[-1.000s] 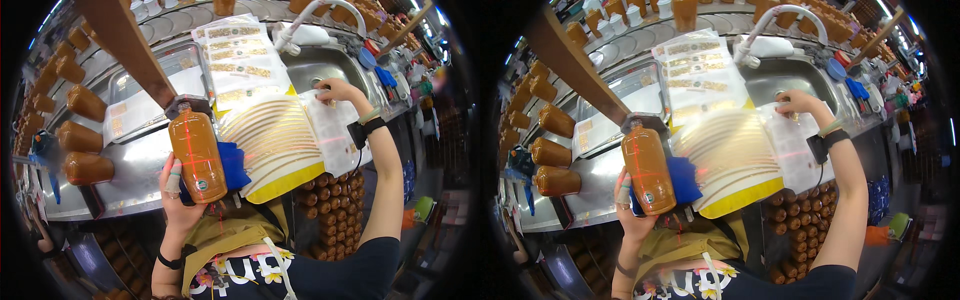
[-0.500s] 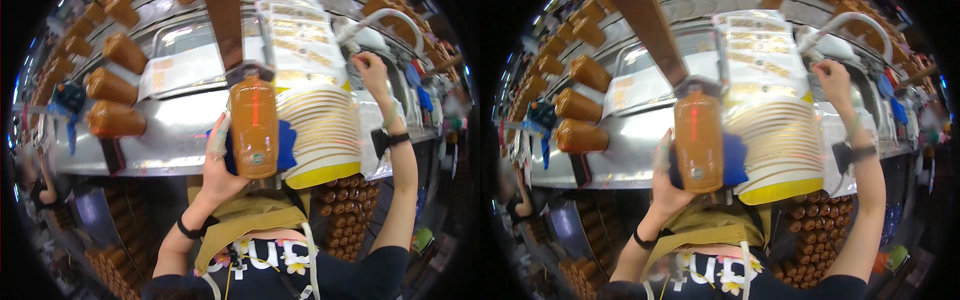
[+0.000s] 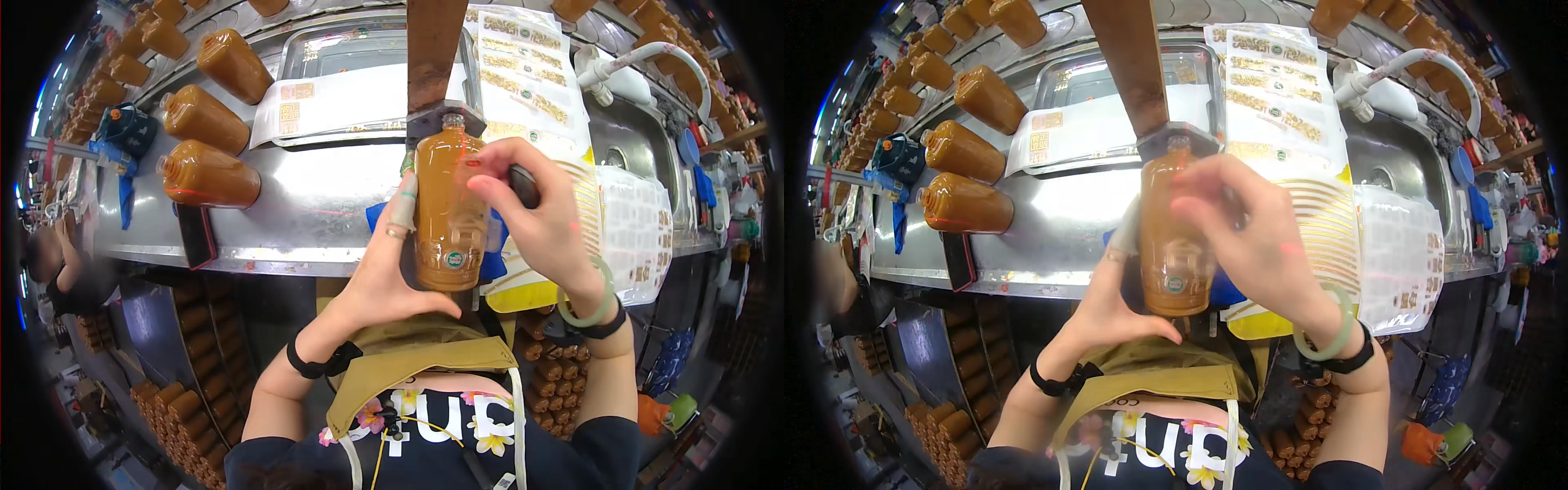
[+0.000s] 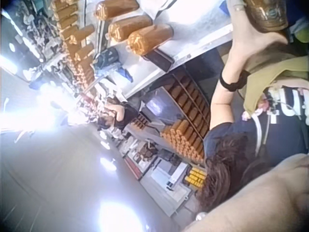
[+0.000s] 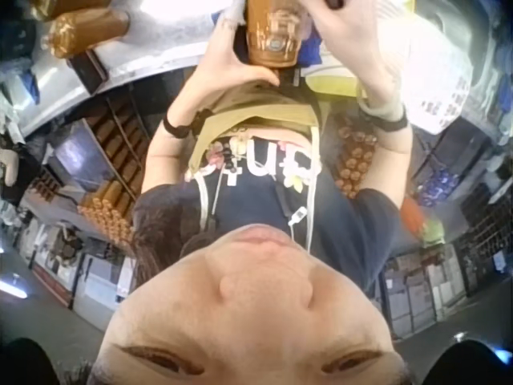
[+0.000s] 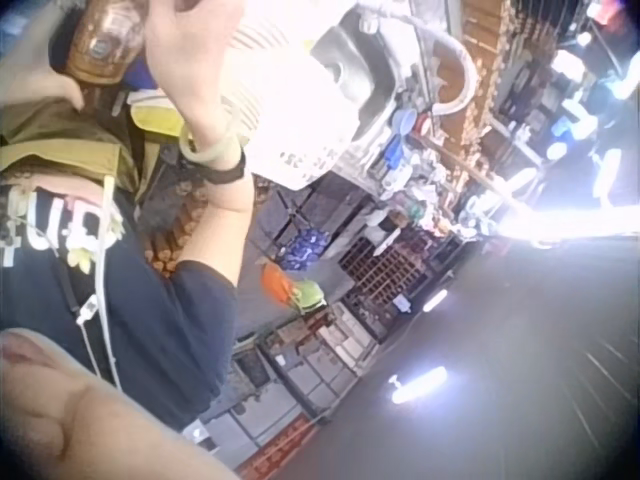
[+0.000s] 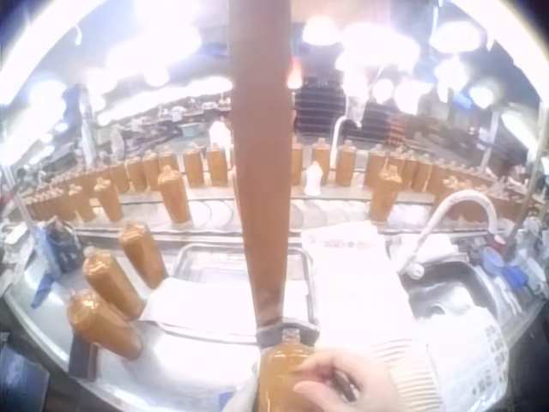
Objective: The recorder is manually applying adhesive labels to plastic bottles filled with a brown liquid in an industrial processing facility.
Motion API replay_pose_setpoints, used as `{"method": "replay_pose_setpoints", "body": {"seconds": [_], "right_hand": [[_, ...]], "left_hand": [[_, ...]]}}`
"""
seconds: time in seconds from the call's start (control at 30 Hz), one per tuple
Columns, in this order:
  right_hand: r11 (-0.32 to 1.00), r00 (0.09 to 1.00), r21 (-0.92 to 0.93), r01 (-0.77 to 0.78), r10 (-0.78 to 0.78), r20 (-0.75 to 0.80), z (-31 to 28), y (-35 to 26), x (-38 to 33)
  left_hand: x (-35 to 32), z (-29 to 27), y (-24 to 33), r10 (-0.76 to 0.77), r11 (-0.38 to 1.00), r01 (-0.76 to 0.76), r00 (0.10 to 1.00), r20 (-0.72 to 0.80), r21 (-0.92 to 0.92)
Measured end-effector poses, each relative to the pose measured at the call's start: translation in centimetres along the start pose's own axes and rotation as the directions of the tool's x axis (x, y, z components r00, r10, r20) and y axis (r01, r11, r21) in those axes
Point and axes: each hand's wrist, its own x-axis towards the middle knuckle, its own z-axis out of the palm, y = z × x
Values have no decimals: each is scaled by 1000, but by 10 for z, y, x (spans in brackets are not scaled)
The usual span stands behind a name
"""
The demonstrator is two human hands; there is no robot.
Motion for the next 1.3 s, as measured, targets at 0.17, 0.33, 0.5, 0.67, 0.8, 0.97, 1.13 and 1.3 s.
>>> {"method": "replay_pose_setpoints", "body": {"seconds": [0.17, 0.33, 0.5, 0.67, 0.8, 0.97, 1.13, 1.3], "right_hand": [[1000, 996, -7, -23, 23, -84, 9, 26, 5], [997, 983, -73, 20, -33, -182, 7, 42, 16], [988, 977, 55, -144, 151, -151, 8, 50, 24], [942, 979, 288, -169, 194, -59, 9, 49, 26], [921, 967, 313, -234, 253, -22, 9, 47, 28], [937, 968, 264, -229, 247, -39, 11, 50, 29], [944, 969, 237, -228, 244, -42, 11, 51, 30], [922, 954, 259, -287, 299, -4, 10, 48, 31]], "left_hand": [[26, 6, 7, -161, 869, 103, 984, -79, -485], [38, 11, 17, -281, 755, 231, 960, 16, -614], [39, 9, 20, -326, 715, 263, 945, 23, -648], [36, 12, 18, -331, 707, 256, 944, 12, -659], [35, 12, 17, -325, 730, 251, 946, 1, -636], [34, 14, 16, -316, 723, 235, 949, -8, -650], [33, 14, 14, -310, 736, 236, 951, -5, -635], [33, 14, 14, -299, 736, 225, 954, -8, -638]]}}
